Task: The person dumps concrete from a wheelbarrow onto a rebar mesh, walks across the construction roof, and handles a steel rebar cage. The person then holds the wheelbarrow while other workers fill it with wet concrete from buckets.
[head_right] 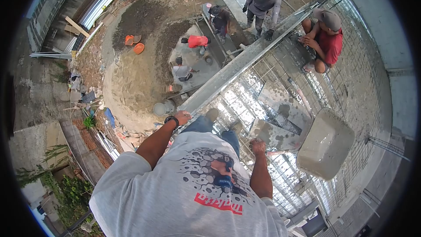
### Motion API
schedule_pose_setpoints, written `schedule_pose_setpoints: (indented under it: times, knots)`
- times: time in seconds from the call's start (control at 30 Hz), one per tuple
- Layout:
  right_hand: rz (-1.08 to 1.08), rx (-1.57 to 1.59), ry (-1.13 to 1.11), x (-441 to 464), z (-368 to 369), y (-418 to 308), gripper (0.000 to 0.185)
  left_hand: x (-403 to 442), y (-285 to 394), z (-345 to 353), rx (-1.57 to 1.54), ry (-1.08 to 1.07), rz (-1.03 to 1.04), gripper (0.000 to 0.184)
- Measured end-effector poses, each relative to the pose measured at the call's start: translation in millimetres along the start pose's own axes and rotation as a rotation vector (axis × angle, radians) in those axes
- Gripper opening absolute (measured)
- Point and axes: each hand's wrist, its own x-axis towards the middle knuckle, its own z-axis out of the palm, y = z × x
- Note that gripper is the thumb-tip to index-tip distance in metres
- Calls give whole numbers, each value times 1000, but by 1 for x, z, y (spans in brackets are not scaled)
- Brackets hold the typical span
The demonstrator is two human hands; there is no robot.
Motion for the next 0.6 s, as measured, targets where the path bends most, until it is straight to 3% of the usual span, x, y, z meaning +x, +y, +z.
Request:
schedule_pose_setpoints:
  times: [0.6]
  knots:
    - [41,19,-41,-4,-3,5,16,2,-6,10,-24,5,1,41]
